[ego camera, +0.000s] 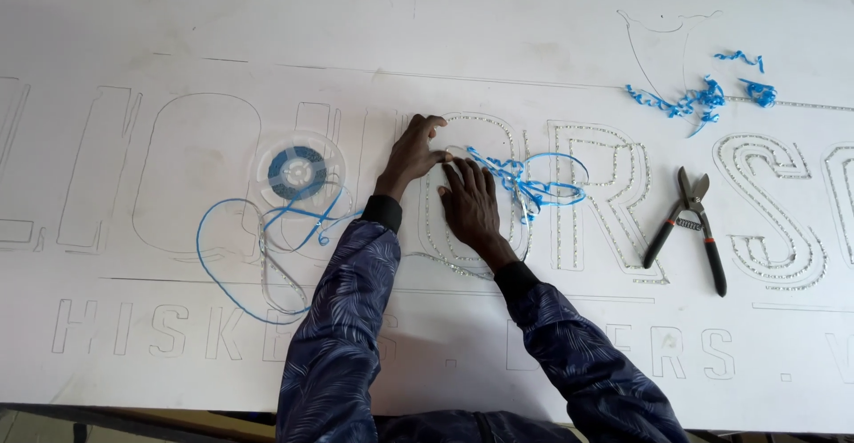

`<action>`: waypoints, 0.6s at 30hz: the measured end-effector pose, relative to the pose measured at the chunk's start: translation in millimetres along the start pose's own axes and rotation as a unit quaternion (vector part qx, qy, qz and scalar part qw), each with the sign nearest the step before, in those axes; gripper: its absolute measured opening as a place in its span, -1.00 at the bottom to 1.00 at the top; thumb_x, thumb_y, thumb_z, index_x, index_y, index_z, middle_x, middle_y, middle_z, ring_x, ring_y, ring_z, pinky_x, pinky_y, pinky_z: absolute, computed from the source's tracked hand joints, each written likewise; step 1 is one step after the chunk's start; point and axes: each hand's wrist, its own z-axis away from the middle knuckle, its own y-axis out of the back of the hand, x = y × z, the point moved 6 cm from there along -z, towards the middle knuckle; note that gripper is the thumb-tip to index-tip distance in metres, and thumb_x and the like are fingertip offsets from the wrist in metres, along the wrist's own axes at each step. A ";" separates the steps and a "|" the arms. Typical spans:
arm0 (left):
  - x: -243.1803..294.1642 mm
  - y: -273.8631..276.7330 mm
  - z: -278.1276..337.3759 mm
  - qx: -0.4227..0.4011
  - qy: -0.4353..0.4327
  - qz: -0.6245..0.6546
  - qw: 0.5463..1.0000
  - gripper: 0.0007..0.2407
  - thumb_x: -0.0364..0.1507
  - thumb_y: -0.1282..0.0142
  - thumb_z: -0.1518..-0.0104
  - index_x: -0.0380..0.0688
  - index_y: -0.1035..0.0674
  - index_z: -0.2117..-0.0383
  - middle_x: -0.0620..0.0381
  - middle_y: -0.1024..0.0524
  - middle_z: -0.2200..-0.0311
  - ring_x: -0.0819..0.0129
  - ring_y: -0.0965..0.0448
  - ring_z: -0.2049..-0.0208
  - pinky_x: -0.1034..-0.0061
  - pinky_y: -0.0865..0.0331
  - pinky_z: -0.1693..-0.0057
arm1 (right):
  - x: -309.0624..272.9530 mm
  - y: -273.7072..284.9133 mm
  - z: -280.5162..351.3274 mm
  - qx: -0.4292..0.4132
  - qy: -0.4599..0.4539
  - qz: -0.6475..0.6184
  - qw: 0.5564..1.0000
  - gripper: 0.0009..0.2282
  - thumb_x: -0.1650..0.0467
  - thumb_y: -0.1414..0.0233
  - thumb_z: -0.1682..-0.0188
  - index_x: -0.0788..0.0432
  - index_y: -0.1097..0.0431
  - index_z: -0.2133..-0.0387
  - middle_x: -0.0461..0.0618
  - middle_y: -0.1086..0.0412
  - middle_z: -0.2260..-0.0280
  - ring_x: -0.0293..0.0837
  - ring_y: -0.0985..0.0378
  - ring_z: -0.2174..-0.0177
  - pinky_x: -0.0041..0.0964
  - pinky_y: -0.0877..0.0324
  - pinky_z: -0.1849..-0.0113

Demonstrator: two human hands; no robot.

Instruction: The person is carefully laying out and pressing a flexible blue LED strip onto a white board, following the pre-marked outlines of letters for a sign.

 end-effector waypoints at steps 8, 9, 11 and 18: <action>-25.0 -8.1 -2.8 0.039 -0.016 0.053 0.998 -0.63 -0.39 -0.48 -0.26 0.02 -0.61 -0.16 0.12 -0.52 0.07 0.24 -0.69 0.14 0.13 -0.59 -0.07 | 0.2 1.3 -9.5 -0.013 -0.012 0.003 1.000 -0.51 0.06 0.27 -0.43 -0.06 -0.22 -0.52 0.08 -0.22 -0.40 0.15 -0.16 -0.45 0.25 -0.05 -0.40; -23.3 -6.3 -3.7 0.046 -0.025 0.065 0.996 -0.68 -0.42 -0.45 -0.29 -0.03 -0.62 -0.14 0.08 -0.54 0.08 0.22 -0.69 0.16 0.13 -0.59 -0.05 | -0.1 4.1 -12.6 -0.022 -0.020 -0.001 1.000 -0.50 0.06 0.29 -0.44 -0.07 -0.20 -0.54 0.07 -0.21 -0.42 0.13 -0.14 -0.46 0.24 -0.03 -0.41; -19.0 0.1 -1.8 0.051 -0.024 0.071 0.996 -0.72 -0.47 -0.37 -0.32 -0.04 -0.63 -0.13 0.08 -0.54 0.09 0.23 -0.69 0.16 0.15 -0.58 -0.04 | 2.1 -0.9 -19.8 0.003 -0.017 0.014 1.000 -0.50 0.05 0.27 -0.43 -0.07 -0.24 -0.52 0.06 -0.23 -0.40 0.12 -0.20 -0.43 0.23 -0.08 -0.36; -19.0 -1.9 2.9 0.059 -0.034 0.081 0.994 -0.74 -0.56 -0.20 -0.34 -0.04 -0.64 -0.12 0.05 -0.58 0.07 0.21 -0.68 0.13 0.15 -0.58 -0.03 | 6.9 -8.9 -32.6 0.031 -0.034 0.051 0.998 -0.51 0.05 0.26 -0.42 -0.13 -0.25 -0.52 -0.02 -0.22 -0.39 0.08 -0.26 -0.36 0.16 -0.28 -0.16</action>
